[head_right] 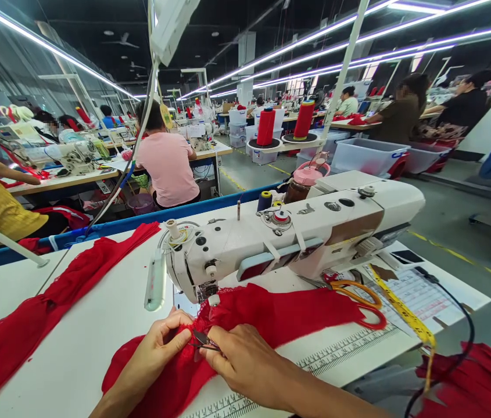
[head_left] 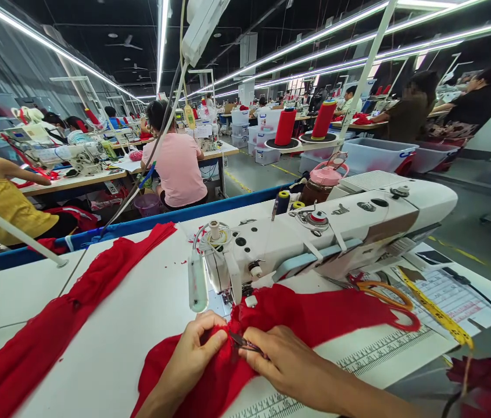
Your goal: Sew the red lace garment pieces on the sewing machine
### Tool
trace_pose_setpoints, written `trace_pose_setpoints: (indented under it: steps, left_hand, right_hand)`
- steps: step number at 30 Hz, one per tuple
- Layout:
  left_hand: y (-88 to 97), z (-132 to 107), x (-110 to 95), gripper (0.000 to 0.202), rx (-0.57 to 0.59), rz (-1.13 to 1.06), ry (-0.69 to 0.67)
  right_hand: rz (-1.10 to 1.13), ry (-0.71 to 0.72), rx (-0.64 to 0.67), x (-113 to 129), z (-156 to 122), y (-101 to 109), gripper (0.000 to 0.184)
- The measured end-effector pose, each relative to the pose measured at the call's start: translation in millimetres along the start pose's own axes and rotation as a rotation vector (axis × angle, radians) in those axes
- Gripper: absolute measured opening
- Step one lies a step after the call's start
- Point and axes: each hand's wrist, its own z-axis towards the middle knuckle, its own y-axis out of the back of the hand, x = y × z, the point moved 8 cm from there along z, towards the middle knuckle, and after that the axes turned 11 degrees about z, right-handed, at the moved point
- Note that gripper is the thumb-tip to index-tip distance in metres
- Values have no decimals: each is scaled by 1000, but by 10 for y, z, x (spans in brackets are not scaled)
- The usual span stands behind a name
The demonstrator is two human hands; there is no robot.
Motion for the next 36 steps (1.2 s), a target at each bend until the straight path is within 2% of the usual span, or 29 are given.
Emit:
trace_pose_setpoints:
  steps: [13, 20, 22, 25, 27, 30, 33, 36]
  left_hand:
    - [0, 14, 10, 30, 9, 44, -23]
    - [25, 9, 21, 29, -46, 217, -12]
    - [83, 8, 62, 28, -136, 324, 13]
    - [174, 2, 120, 24, -274, 488, 44]
    - [184, 5, 142, 23, -312, 567, 35]
    - [166, 10, 154, 24, -343, 661, -3]
    - [160, 11, 155, 22, -378, 745, -34]
    - [196, -13, 120, 17, -439, 827, -35]
  right_hand:
    - [87, -9, 30, -44, 18, -35, 31]
    - [29, 18, 11, -43, -5, -11, 32]
    - [-152, -3, -75, -183, -7, 79, 27]
    - [-587, -140, -289, -551, -38, 376, 25]
    - [-716, -233, -378, -823, -83, 588, 26]
    - [-783, -304, -442, -1130, -170, 853, 28]
    - [-830, -307, -485, -1207, -263, 996, 26]
    - [-835, -196, -482, -1024, -273, 912, 31]
